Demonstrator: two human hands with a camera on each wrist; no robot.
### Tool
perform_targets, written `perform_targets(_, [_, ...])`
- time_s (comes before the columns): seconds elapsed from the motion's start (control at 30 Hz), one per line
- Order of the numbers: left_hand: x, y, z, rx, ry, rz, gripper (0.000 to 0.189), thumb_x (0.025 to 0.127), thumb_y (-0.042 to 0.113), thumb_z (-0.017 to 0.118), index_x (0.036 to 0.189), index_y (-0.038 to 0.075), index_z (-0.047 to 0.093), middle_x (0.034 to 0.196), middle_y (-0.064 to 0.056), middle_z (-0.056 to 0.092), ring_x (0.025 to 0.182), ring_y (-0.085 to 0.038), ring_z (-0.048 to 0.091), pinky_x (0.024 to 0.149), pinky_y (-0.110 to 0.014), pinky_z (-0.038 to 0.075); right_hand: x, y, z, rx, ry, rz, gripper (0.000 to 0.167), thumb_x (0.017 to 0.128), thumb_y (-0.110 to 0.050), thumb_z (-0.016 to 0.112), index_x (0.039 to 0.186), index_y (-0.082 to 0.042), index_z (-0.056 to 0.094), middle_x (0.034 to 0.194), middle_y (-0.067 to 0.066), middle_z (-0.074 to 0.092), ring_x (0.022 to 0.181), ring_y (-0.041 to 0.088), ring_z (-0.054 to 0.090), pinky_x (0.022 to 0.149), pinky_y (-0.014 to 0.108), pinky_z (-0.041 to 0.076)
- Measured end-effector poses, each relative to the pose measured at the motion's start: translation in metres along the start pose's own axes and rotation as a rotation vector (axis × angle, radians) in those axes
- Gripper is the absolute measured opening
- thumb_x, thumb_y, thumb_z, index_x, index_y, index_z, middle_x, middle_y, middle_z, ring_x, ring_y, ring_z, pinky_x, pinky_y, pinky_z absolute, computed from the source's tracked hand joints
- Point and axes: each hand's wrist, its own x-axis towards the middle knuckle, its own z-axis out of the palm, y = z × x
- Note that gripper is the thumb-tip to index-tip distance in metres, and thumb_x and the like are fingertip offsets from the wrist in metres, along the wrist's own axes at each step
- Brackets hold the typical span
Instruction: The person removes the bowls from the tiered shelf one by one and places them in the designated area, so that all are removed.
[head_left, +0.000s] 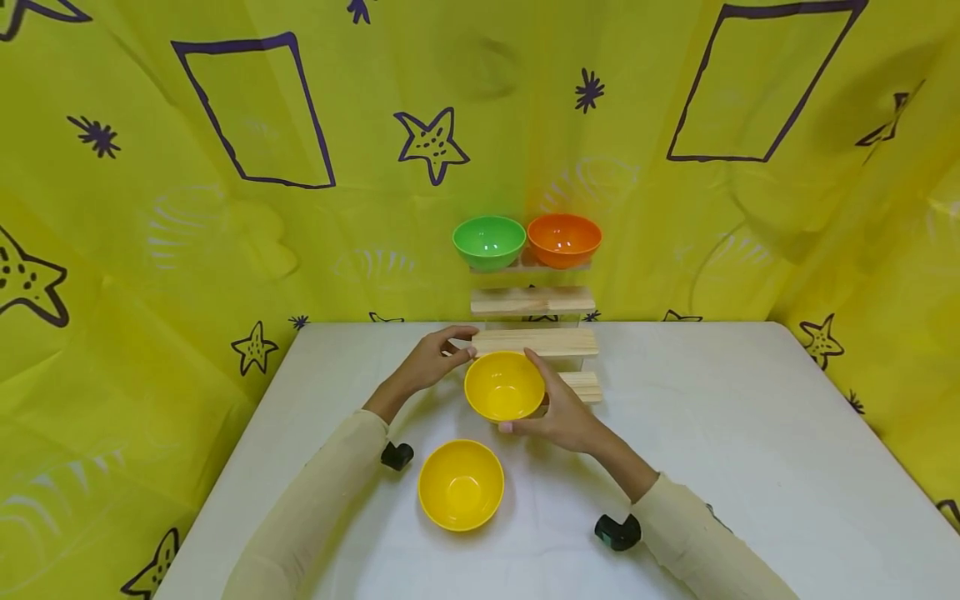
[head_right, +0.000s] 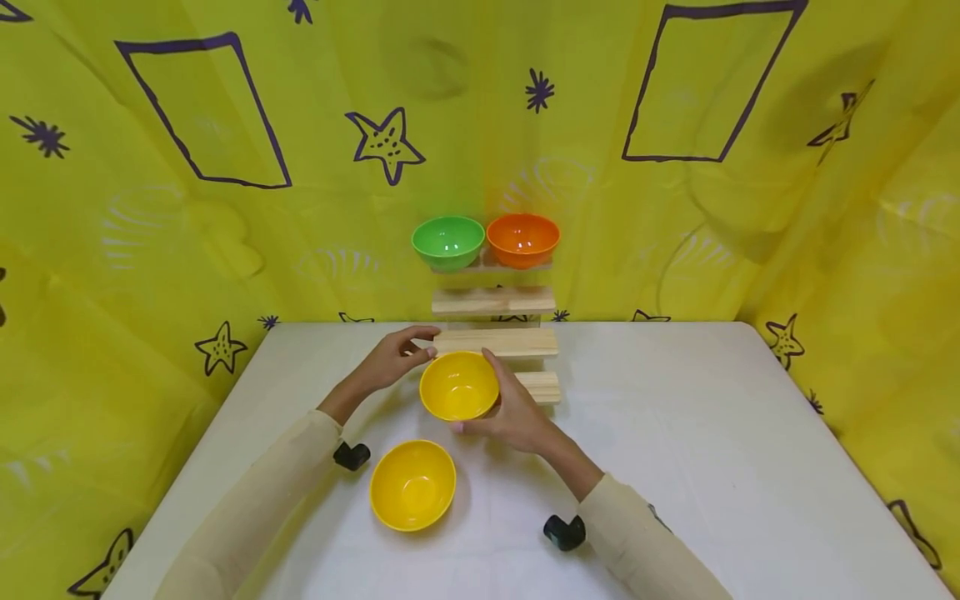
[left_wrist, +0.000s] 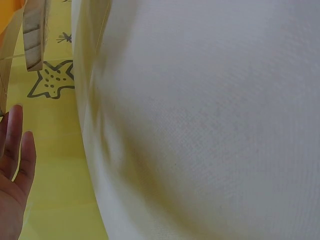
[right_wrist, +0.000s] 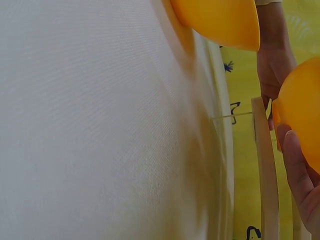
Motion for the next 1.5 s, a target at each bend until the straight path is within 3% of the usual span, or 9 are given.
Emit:
perform_targets(0.43, [-0.001,-0.001,0.001,-0.003,-0.003,0.014,0.044,0.102,0.028,0.061,0.143,0.014,0.056,0.139,-0.013,0.060,0.101,-0.027,0.067,0.074,-0.031,0.055,-0.009,0.001,-0.011,0.062,0.004,0.013,0.113,0.078,-0.037,0.088,0.161,-0.016,0.015,0.157,0.018,0.034,0.128,0.037,0.053,0.102,0.052,0.048])
perform_targets(0.83, [-0.002,-0.001,0.000,-0.018,-0.007,0.031,0.046,0.102,0.027,0.061,0.144,0.010,0.055,0.138,-0.014,0.060,0.101,-0.027,0.067,0.073,-0.031,0.055,-0.019,0.001,-0.021,0.040,0.045,0.035,0.109,0.078,-0.032,0.088,0.160,-0.020,0.018,0.153,0.016,0.038,0.117,0.034,0.055,0.091,0.039,0.053])
perform_targets(1.27, [-0.001,-0.003,0.001,-0.022,-0.004,0.022,0.044,0.101,0.028,0.062,0.143,0.015,0.057,0.138,-0.013,0.060,0.101,-0.026,0.067,0.073,-0.032,0.055,-0.034,0.001,-0.031,0.082,0.028,0.005,0.108,0.076,-0.026,0.089,0.159,-0.020,0.020,0.150,0.017,0.038,0.109,0.032,0.057,0.082,0.030,0.056])
perform_targets(1.5, [0.000,-0.004,0.001,-0.020,0.004,0.024,0.044,0.101,0.028,0.063,0.142,0.014,0.057,0.138,-0.013,0.061,0.101,-0.026,0.067,0.072,-0.030,0.055,-0.039,0.002,-0.035,0.095,0.025,0.007,0.108,0.075,-0.024,0.090,0.158,-0.021,0.021,0.149,0.016,0.038,0.108,0.032,0.058,0.082,0.032,0.057])
